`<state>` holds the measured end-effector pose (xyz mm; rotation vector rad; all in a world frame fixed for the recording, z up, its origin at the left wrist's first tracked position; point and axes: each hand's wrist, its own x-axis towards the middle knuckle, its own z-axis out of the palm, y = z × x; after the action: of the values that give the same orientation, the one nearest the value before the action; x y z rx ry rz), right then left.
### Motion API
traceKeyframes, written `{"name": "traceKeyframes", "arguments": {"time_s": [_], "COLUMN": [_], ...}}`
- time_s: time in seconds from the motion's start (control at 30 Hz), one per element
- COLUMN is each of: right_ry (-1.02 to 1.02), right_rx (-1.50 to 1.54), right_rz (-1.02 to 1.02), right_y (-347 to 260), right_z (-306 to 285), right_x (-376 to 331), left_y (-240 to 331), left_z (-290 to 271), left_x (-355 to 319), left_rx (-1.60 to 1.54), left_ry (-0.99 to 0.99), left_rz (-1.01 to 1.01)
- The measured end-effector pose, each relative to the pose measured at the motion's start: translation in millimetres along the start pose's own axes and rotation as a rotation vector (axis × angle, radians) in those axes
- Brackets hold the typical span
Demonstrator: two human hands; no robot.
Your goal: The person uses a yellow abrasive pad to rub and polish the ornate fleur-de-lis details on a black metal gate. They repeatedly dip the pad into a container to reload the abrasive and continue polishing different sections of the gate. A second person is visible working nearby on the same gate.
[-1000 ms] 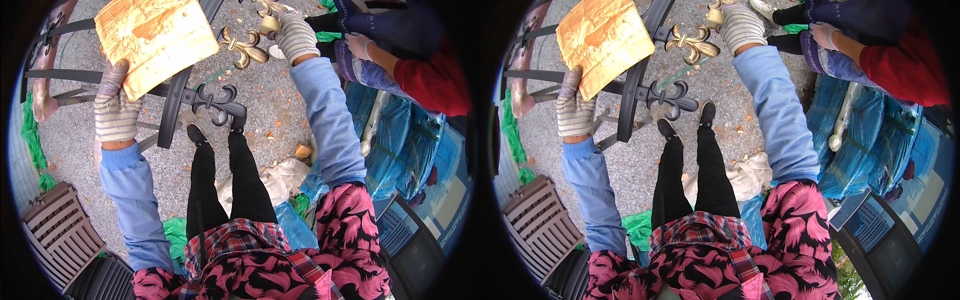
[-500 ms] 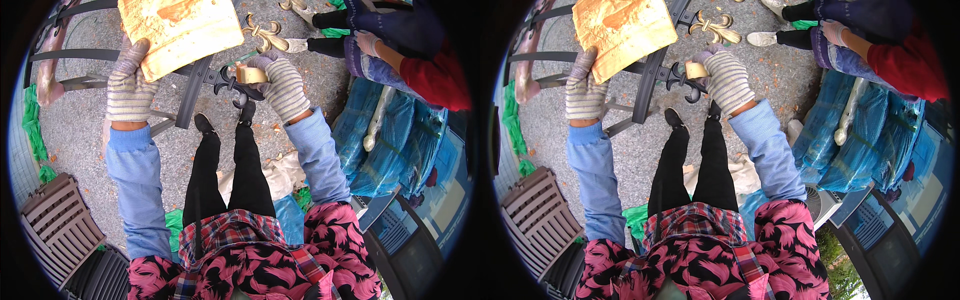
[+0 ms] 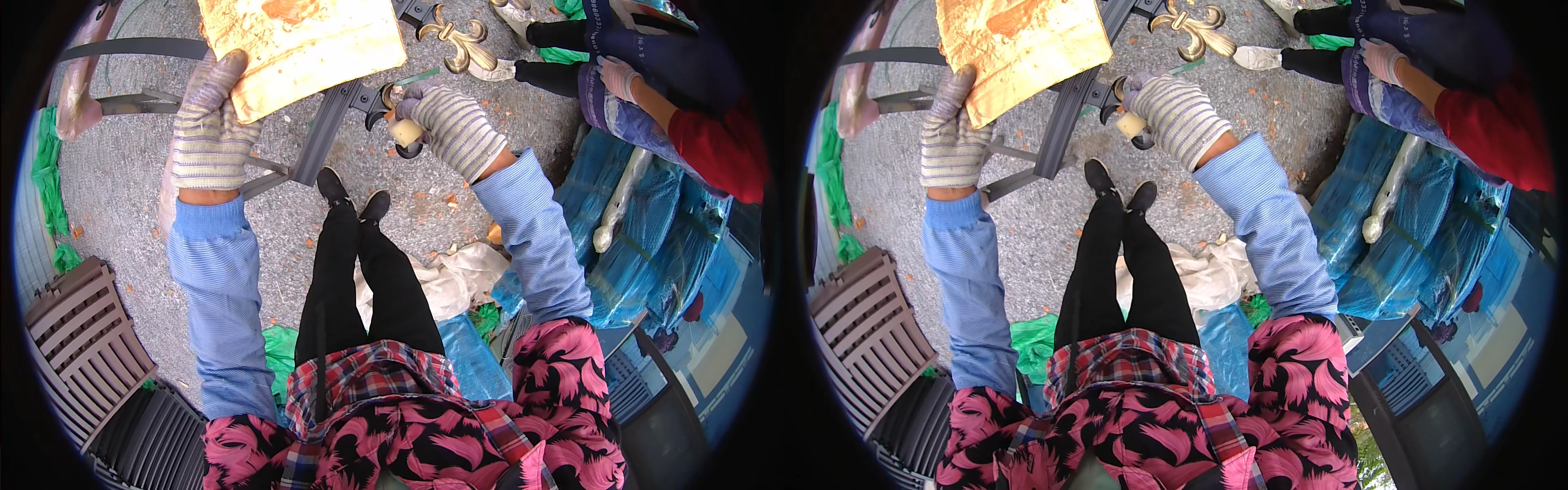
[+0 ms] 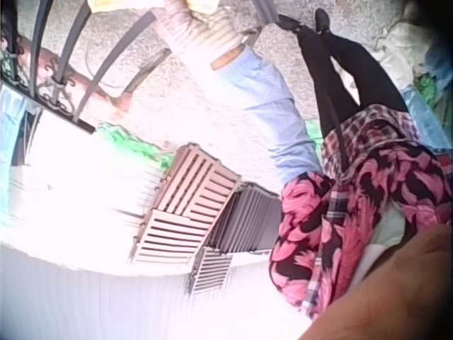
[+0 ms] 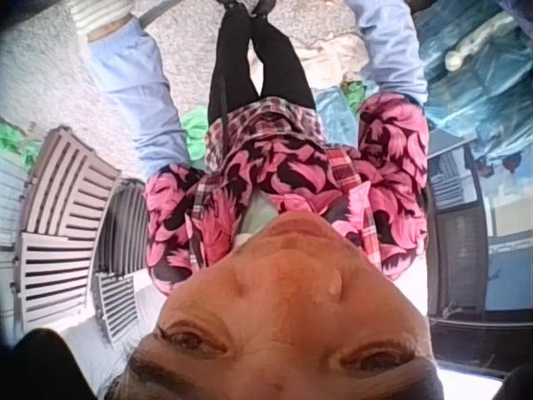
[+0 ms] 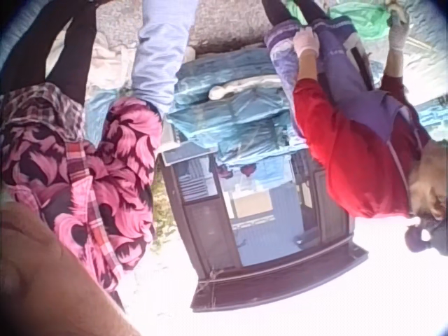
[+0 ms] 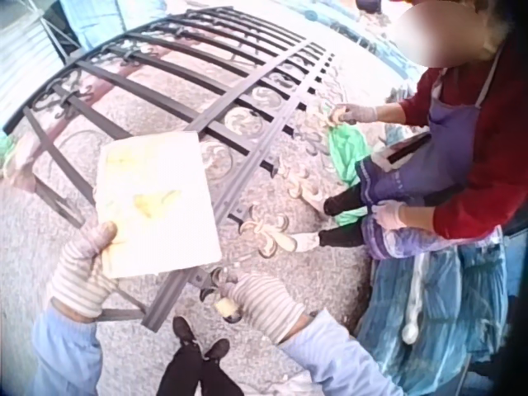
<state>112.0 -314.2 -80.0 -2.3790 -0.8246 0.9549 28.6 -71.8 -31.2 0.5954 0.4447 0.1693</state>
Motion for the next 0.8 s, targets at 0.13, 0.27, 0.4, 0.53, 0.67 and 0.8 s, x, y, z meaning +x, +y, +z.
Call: {"name": "traceKeyframes", "arguments": {"time_s": [0.13, 0.27, 0.4, 0.53, 0.67, 0.8], "right_ry": [0.076, 0.099, 0.223, 0.340, 0.316, 0.248], "right_rx": [-0.295, -0.240, -0.279, -0.093, -0.151, -0.255], "right_rz": [-0.053, 0.181, 0.202, 0.280, 0.232, 0.134], "right_y": [0, -22, -34, -30, -48, -52], "right_z": [-10, -18, 1, 9, 27, 27], "right_x": [-25, -30, -24, -32, -22, -31], "left_y": [0, -5, -4, -8, -10, -8], "left_z": [-1, 13, 4, 5, 3, 7], "left_x": [-5, -13, -15, -25, -29, -35], "left_rx": [0.062, 0.052, -0.026, 0.005, -0.047, -0.005], "left_ry": [0.051, 0.038, -0.002, 0.061, 0.079, 0.021], "left_rz": [0.044, 0.044, 0.044, 0.094, 0.076, 0.113]}}
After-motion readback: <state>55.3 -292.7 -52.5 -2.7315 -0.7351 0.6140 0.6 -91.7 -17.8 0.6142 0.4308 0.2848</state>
